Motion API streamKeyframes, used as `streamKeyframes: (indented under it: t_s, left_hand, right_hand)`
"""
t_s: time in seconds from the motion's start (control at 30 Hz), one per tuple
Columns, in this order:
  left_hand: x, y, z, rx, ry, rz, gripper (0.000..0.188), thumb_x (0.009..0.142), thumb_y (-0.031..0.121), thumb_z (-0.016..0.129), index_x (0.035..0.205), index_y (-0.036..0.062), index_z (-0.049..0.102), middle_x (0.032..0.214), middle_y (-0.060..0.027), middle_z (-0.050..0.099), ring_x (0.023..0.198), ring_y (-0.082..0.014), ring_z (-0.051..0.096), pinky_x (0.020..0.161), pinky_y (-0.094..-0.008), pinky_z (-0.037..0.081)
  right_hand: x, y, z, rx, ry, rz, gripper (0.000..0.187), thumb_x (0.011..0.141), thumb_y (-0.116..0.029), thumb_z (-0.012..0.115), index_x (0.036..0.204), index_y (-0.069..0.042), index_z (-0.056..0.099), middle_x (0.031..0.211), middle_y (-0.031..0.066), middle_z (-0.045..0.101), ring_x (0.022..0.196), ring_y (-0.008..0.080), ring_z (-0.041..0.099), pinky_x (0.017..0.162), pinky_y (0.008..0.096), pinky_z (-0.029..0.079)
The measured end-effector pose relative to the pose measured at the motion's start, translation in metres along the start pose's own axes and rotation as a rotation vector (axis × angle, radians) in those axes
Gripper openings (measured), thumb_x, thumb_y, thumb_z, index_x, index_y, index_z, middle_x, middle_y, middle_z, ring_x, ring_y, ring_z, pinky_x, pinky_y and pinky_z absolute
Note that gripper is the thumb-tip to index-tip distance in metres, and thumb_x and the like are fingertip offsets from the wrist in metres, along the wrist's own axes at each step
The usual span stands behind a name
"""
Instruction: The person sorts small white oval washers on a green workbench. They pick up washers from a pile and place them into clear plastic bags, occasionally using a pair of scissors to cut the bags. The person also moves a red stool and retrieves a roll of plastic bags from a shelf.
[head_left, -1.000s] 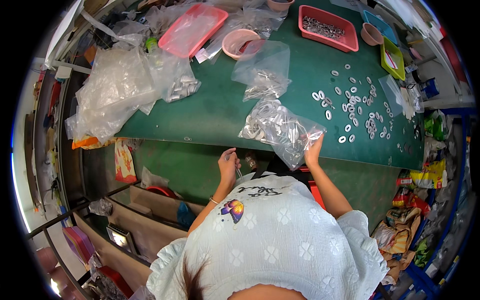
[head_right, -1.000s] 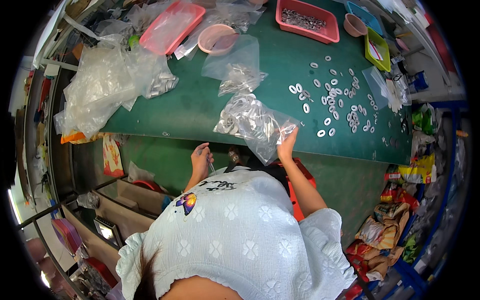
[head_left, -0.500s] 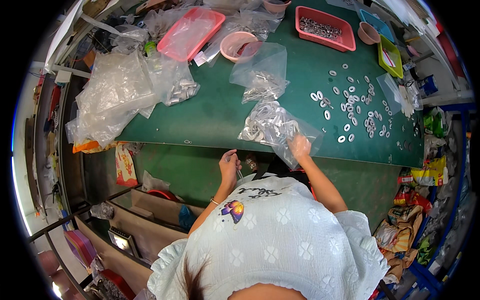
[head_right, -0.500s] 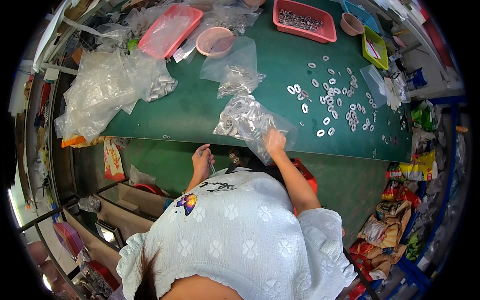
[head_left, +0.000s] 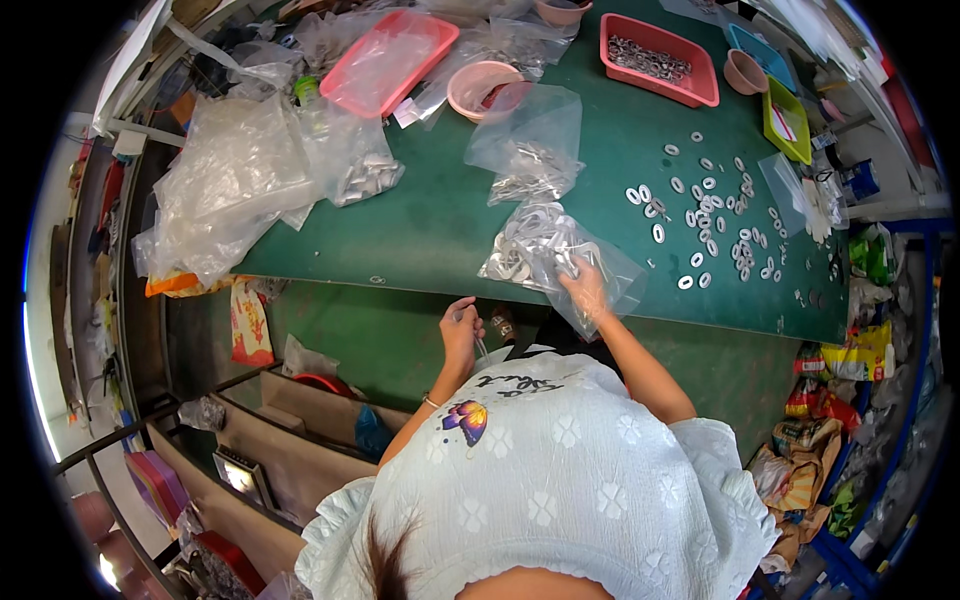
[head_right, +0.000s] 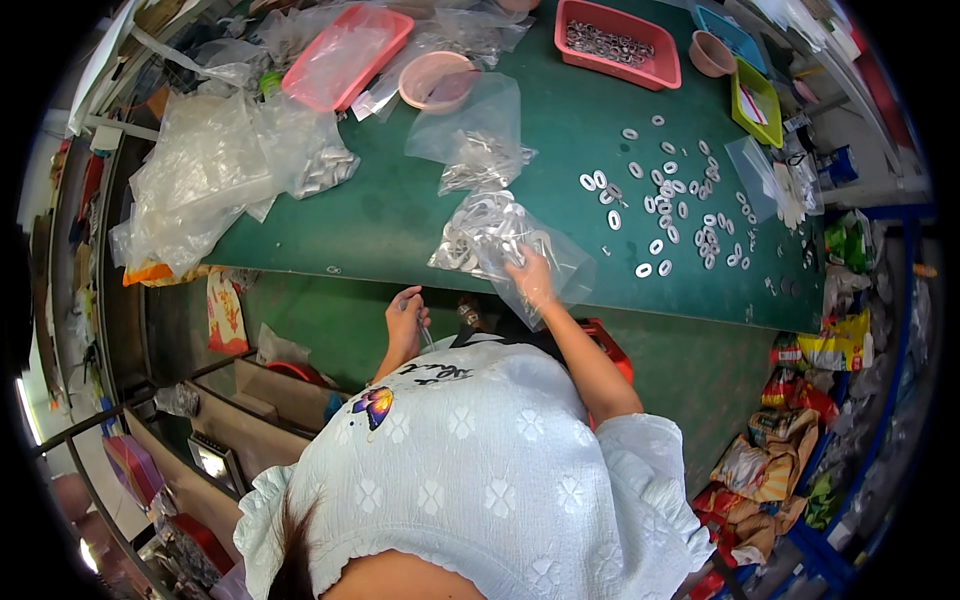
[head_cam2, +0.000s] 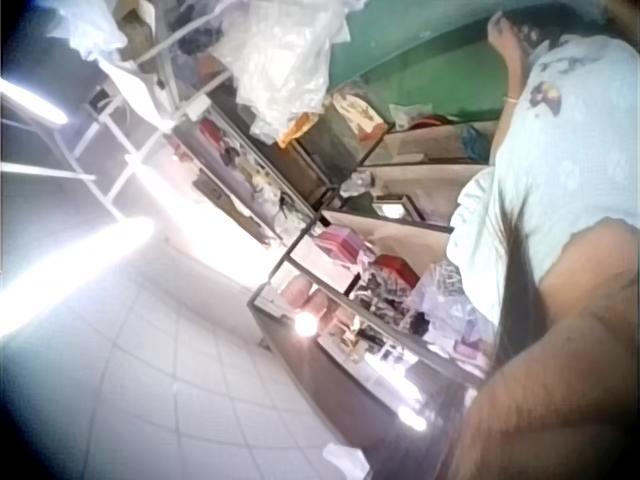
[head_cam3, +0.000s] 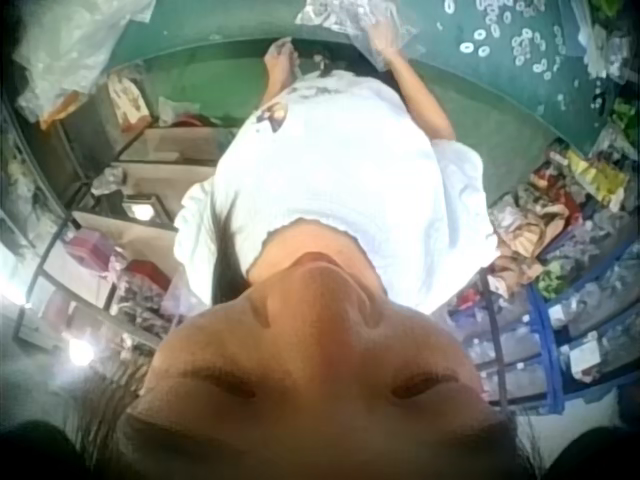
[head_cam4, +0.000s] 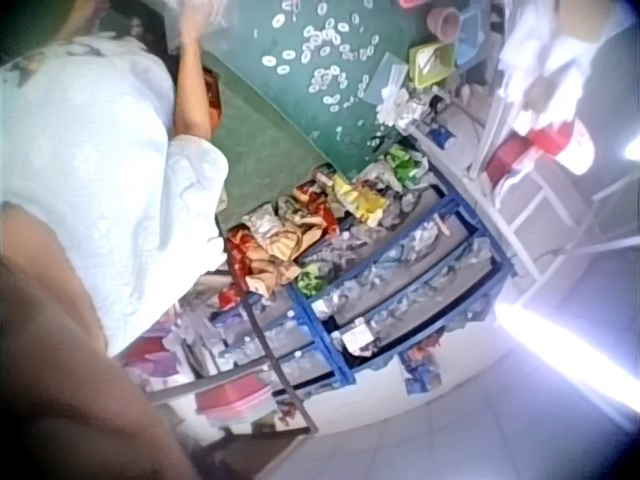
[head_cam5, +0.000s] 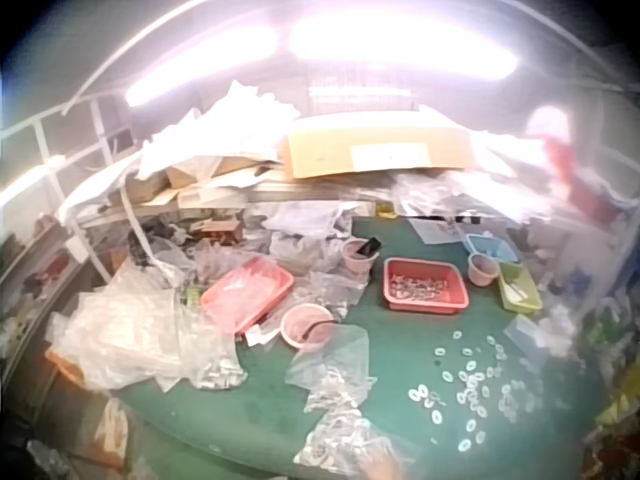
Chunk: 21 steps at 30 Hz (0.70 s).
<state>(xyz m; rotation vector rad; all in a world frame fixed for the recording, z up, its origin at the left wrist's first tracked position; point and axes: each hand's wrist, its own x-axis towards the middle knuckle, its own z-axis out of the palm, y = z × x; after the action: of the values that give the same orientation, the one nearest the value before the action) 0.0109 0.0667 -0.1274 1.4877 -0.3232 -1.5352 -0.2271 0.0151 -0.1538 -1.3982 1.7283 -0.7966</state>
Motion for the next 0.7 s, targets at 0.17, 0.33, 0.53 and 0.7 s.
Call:
streamKeyframes:
  t_s: [0.17, 0.33, 0.53, 0.7]
  left_hand:
    - [-0.002, -0.002, -0.002, 0.032, 0.014, 0.018, 0.019, 0.086, 0.006, 0.052, 0.104, 0.0014, 0.051, 0.066, 0.0012, 0.045, 0.053, -0.0064, 0.042, 0.043, -0.0202, 0.036]
    - [-0.002, -0.006, -0.002, 0.041, 0.022, 0.036, 0.017, 0.086, 0.007, 0.052, 0.102, 0.0021, 0.052, 0.065, 0.0014, 0.045, 0.052, -0.0063, 0.042, 0.043, -0.0202, 0.036]
    - [-0.002, -0.005, -0.001, 0.074, 0.013, 0.010, 0.022, 0.084, 0.006, 0.052, 0.105, 0.0015, 0.051, 0.066, 0.0003, 0.046, 0.055, -0.0084, 0.044, 0.045, -0.0219, 0.038]
    - [-0.005, -0.008, -0.002, 0.083, 0.010, 0.009, 0.022, 0.084, 0.006, 0.052, 0.105, 0.0006, 0.051, 0.065, 0.0001, 0.045, 0.054, -0.0084, 0.043, 0.044, -0.0218, 0.037]
  right_hand:
    - [0.009, -0.009, 0.022, -0.231, 0.077, 0.113, 0.043, 0.067, -0.031, 0.071, 0.096, -0.001, 0.062, 0.086, 0.0216, 0.062, 0.078, 0.0332, 0.061, 0.071, 0.0381, 0.046]
    - [0.008, -0.011, 0.018, -0.193, 0.068, 0.088, 0.037, 0.066, -0.026, 0.072, 0.090, 0.000, 0.062, 0.084, 0.0206, 0.061, 0.081, 0.0353, 0.058, 0.071, 0.0396, 0.045]
    - [-0.002, 0.023, 0.033, 0.007, 0.247, -0.274, 0.031, 0.070, -0.018, 0.069, 0.090, 0.002, 0.056, 0.094, 0.0207, 0.055, 0.087, 0.0384, 0.053, 0.074, 0.0427, 0.043]
    - [-0.001, 0.002, 0.036, -0.177, 0.225, -0.251, 0.028, 0.077, -0.018, 0.063, 0.096, 0.001, 0.053, 0.097, 0.0202, 0.052, 0.087, 0.0390, 0.052, 0.074, 0.0446, 0.042]
